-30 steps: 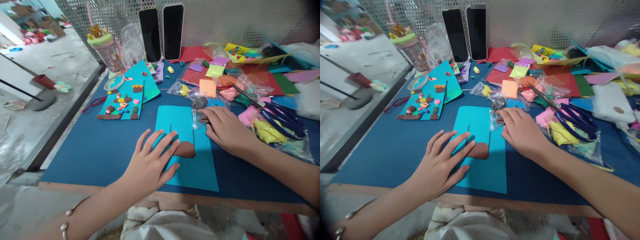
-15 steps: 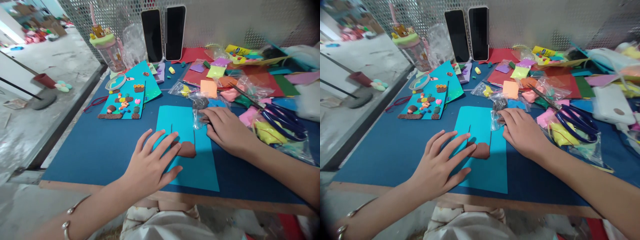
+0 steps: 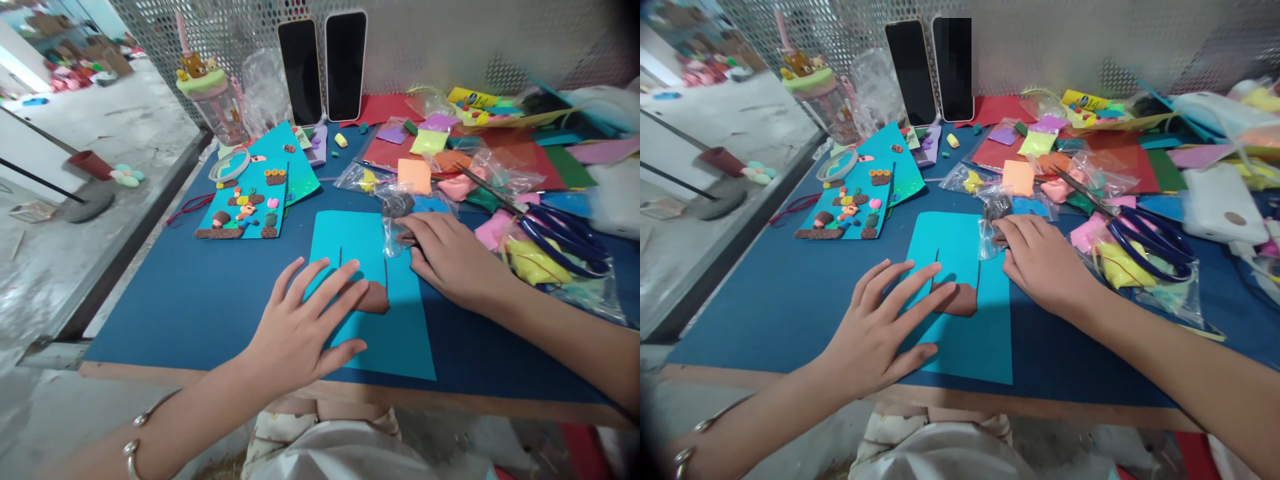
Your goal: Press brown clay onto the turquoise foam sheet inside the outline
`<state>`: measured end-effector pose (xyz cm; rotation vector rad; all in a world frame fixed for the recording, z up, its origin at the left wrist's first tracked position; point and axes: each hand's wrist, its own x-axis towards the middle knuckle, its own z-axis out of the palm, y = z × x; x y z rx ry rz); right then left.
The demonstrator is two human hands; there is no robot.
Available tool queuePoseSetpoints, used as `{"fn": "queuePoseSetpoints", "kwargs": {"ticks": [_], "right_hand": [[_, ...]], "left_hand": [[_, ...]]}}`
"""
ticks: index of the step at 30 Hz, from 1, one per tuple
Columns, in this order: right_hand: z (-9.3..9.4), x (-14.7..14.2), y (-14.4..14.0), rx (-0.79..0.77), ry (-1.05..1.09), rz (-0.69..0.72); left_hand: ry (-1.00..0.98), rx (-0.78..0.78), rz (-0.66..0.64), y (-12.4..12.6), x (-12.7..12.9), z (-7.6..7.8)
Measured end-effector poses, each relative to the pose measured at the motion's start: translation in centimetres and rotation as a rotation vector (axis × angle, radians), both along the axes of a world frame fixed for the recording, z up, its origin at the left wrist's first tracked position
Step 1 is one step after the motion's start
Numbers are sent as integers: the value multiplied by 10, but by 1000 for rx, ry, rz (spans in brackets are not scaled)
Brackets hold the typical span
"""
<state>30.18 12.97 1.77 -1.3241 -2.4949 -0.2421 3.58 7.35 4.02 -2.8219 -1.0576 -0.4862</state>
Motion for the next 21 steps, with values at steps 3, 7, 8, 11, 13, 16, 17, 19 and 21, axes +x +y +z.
{"fn": "queuePoseSetpoints", "kwargs": {"ticks": [3, 7, 8, 11, 13, 16, 17, 19, 21], "right_hand": [[0, 1, 0, -1, -4, 7], [0, 0, 0, -3, -3, 5], [0, 0, 0, -3, -2, 3], [0, 0, 0, -9, 1, -3], [0, 0, 0, -18, 2, -9], [-1, 1, 0, -24, -2, -17], [-1, 1, 0, -26, -4, -18], [-1, 1, -1, -28, -5, -18], [0, 0, -1, -25, -6, -14]], "left_hand": [[21, -26, 1, 0, 0, -1], [47, -54, 33, 0, 2, -1], [53, -56, 37, 0, 2, 0], [64, -70, 52, 0, 2, -1], [63, -85, 58, 0, 2, -1], [49, -127, 62, 1, 2, -2], [46, -148, 64, 1, 1, -3], [46, -186, 77, 2, 1, -3], [47, -202, 88, 3, 1, -4]]}}
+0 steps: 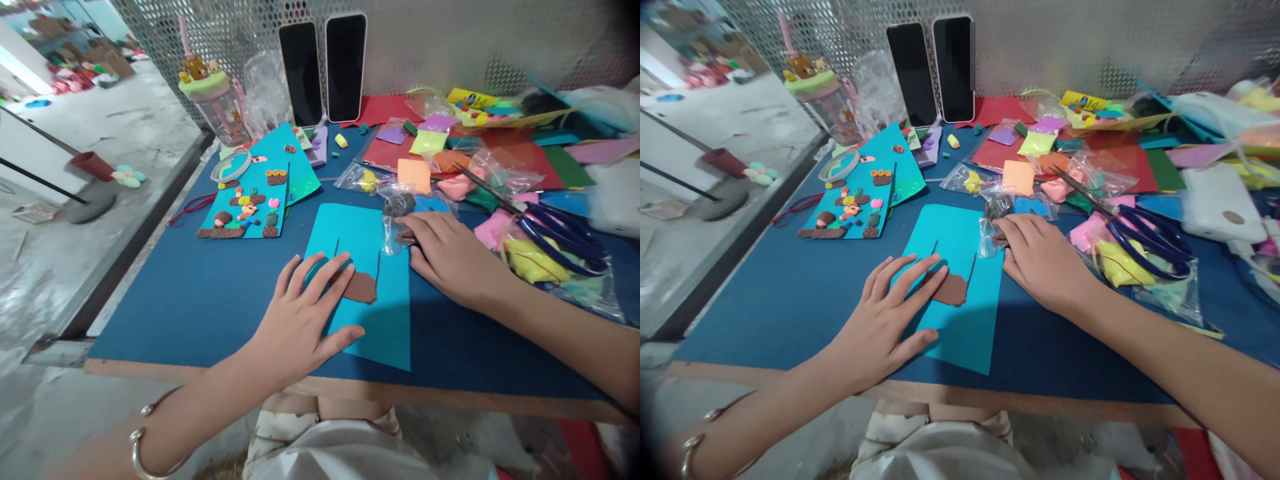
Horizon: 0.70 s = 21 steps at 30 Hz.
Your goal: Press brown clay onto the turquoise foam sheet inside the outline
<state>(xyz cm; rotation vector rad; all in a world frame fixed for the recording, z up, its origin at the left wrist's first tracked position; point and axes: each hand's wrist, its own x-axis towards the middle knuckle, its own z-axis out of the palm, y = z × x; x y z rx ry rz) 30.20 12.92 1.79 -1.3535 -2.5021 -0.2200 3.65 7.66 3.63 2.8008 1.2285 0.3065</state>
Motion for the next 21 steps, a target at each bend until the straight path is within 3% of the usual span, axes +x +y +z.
{"fn": "queuePoseSetpoints", "kwargs": {"ticks": [21], "right_hand": [[2, -2, -1, -5, 12, -12]], "left_hand": [[16, 155, 54, -2, 3, 4]]}}
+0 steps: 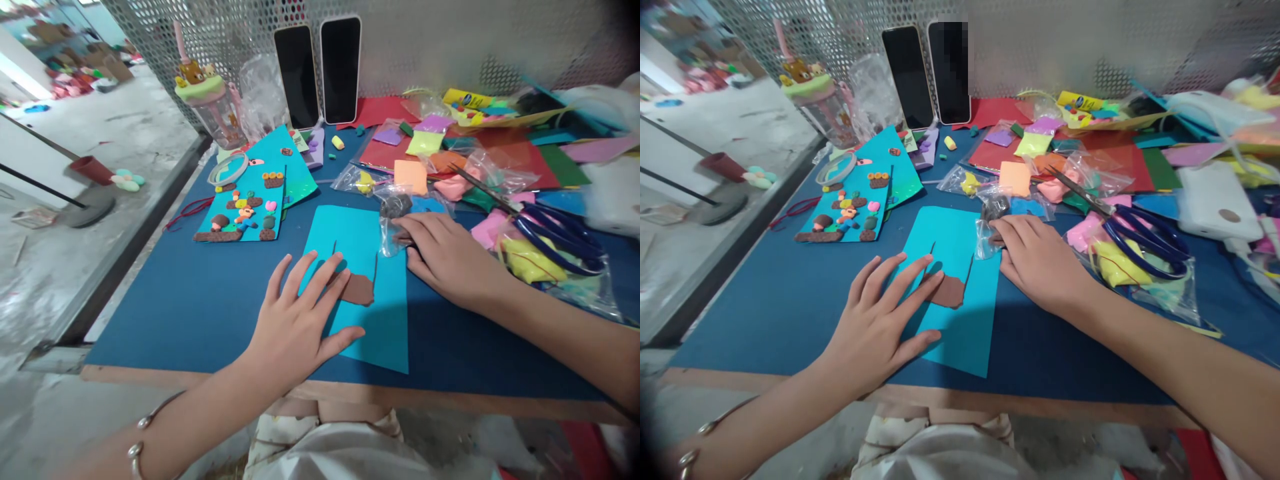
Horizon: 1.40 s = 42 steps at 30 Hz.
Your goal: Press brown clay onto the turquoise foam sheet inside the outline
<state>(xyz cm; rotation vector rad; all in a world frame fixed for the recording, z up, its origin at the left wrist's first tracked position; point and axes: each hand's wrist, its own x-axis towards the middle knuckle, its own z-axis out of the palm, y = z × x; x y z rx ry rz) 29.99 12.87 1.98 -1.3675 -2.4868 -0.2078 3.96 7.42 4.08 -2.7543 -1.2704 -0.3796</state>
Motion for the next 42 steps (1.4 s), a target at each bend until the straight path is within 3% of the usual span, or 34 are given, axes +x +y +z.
{"fn": "queuePoseSetpoints", "kwargs": {"ticks": [6, 15, 21, 29, 34, 42], "right_hand": [[0, 0, 0, 20, 7, 17], [0, 1, 1, 7, 14, 23], [0, 1, 1, -6, 13, 10], [0, 0, 0, 2, 11, 12], [-1, 0, 0, 3, 18, 13], [0, 1, 1, 8, 12, 18]], "left_hand": [[4, 30, -61, 1, 0, -3], [-74, -175, -73, 14, 0, 2], [-176, -99, -62, 19, -8, 4], [-32, -9, -110, 18, -3, 1], [-80, -86, -81, 19, -6, 1], [-93, -30, -55, 17, -8, 1]]}}
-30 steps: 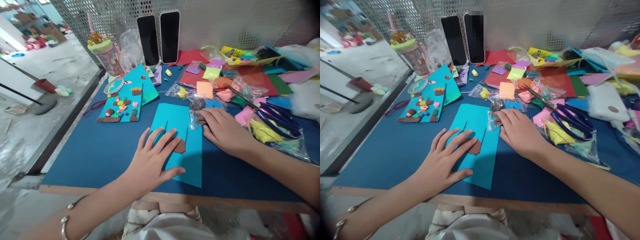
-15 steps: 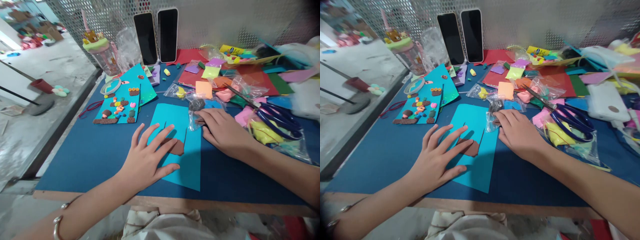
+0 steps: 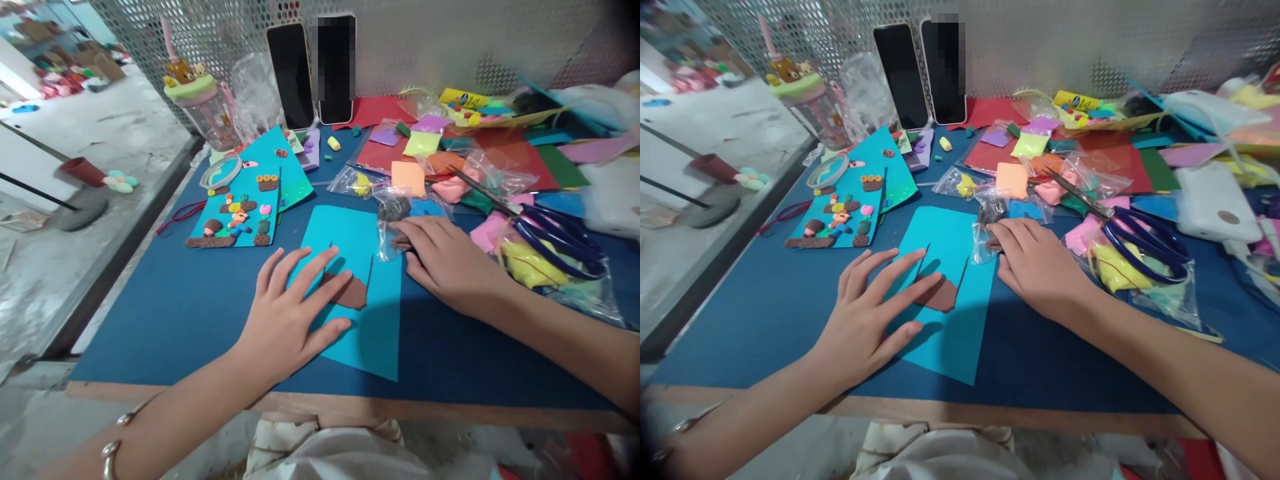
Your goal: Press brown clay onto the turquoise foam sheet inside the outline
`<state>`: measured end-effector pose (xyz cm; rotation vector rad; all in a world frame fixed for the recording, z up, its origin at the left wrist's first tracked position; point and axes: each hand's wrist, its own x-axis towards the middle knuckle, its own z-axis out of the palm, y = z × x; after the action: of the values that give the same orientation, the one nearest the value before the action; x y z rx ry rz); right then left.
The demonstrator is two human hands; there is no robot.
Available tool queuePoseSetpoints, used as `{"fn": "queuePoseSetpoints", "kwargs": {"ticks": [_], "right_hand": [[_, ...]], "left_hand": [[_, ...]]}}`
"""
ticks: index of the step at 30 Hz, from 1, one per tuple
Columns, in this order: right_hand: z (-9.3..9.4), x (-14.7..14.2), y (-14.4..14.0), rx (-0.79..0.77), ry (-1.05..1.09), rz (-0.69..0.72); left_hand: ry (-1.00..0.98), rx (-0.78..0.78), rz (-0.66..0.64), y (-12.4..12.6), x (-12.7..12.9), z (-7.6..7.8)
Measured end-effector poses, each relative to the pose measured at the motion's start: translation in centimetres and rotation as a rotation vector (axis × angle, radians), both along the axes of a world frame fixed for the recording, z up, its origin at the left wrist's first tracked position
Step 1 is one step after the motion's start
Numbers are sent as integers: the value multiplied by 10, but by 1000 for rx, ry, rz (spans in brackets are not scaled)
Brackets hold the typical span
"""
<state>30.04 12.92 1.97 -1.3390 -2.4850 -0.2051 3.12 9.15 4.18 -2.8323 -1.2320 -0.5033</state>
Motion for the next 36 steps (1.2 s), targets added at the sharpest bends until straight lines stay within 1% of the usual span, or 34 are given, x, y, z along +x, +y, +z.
{"fn": "queuePoseSetpoints", "kwargs": {"ticks": [4, 12, 15, 19, 22, 26, 30, 36], "right_hand": [[0, 0, -1, -3, -6, -6], [1, 0, -1, -9, -16, -11], [0, 1, -1, -8, -15, -2], [-1, 1, 0, 3, -13, 4], [-1, 2, 0, 1, -12, 4], [-2, 1, 0, -8, -8, 2], [-2, 1, 0, -9, 5, -1], [-3, 2, 0, -9, 5, 4]], "left_hand": [[41, 2, -1, 0, 3, -1], [65, -19, 37, -3, 2, 0], [16, 13, 34, -2, -2, 1], [-35, 44, 75, -1, -7, 2], [22, 56, 70, -2, -6, 2], [118, 129, 50, -2, -4, 1], [159, 157, 40, -2, -2, 1], [42, 129, 64, -2, -2, 2]]}}
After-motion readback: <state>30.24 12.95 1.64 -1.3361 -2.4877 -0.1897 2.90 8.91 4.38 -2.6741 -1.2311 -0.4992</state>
